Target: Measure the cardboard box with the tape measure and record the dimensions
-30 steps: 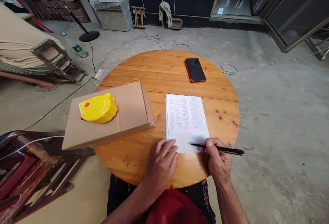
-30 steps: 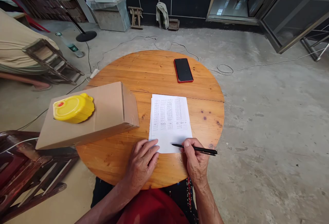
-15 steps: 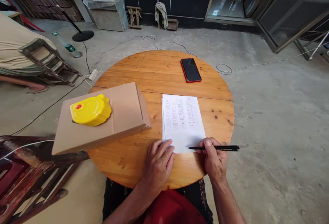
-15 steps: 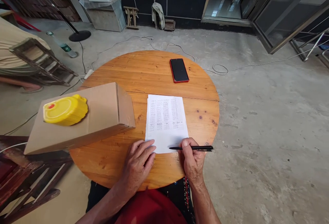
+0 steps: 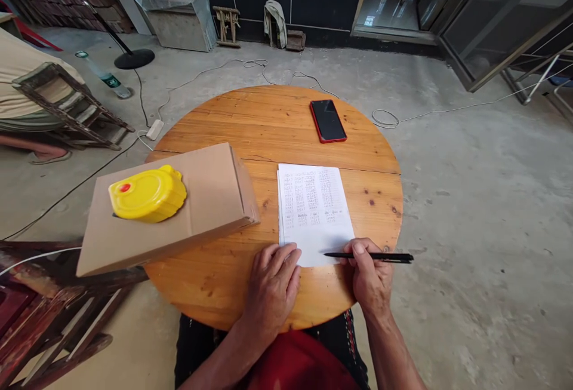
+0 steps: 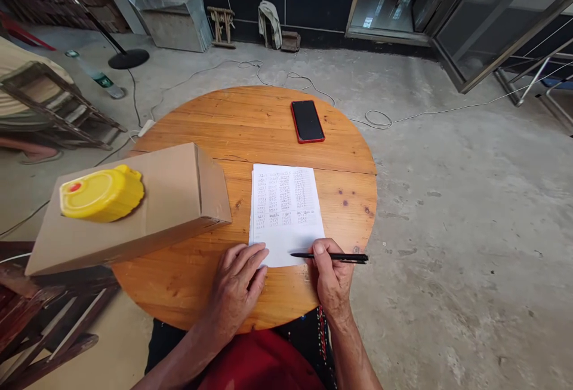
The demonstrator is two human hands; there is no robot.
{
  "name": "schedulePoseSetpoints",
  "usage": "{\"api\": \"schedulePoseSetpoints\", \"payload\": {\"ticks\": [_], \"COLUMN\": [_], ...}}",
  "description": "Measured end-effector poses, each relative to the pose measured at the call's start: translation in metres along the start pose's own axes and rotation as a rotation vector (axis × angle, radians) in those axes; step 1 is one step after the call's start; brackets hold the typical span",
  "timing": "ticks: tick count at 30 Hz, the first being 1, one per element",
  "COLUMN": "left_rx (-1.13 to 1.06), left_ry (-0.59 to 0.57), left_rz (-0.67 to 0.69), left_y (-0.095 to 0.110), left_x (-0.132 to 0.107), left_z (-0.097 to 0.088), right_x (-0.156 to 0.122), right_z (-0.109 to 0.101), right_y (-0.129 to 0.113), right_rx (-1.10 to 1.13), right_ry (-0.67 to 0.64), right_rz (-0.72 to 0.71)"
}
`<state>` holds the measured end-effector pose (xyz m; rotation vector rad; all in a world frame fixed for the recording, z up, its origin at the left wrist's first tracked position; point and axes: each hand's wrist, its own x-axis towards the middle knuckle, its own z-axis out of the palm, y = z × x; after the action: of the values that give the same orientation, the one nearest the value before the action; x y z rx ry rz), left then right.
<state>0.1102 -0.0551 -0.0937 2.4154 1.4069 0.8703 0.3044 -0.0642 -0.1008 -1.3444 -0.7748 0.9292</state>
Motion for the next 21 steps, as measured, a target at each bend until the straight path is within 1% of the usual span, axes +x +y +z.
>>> {"api": "schedulePoseSetpoints", "payload": {"ticks": [4,9,11,13,16,18,21], "left_rx": [0.036,0.053,0.053,0.048,0.046,0.048,0.049], "left_ry": [-0.038,-0.032,-0.039,-0.038,-0.031,-0.034,-0.053], "left_rz": [0.006,0.005,0.001,0.005,0.007,0.001,-0.014], "left_y": [0.000,0.001,0.002,0.002,0.002,0.003,0.003], "left_x": [0.001,0.001,0.001,0.001,0.002,0.003,0.003], "left_z": [0.000,0.000,0.000,-0.001,-0.003,-0.003,-0.003], "right_x": [0.000,-0.002,-0.003,-0.005,-0.004,-0.001,0.010], "right_z": [0.002,0.003,0.003,0.005,0.012,0.020,0.035], "right_y": [0.000,-0.008,-0.018,-0.030,-0.044,-0.046,-0.037], "right_rx": [0.035,0.010,-0.044,-0.113,-0.176,-0.179,-0.143], "right_ry": [0.005,0.026,-0.008,-0.050,-0.117,-0.171,-0.208], "right_rz": [0.005,0.009,-0.010,-0.064,-0.137,-0.143,-0.108]}}
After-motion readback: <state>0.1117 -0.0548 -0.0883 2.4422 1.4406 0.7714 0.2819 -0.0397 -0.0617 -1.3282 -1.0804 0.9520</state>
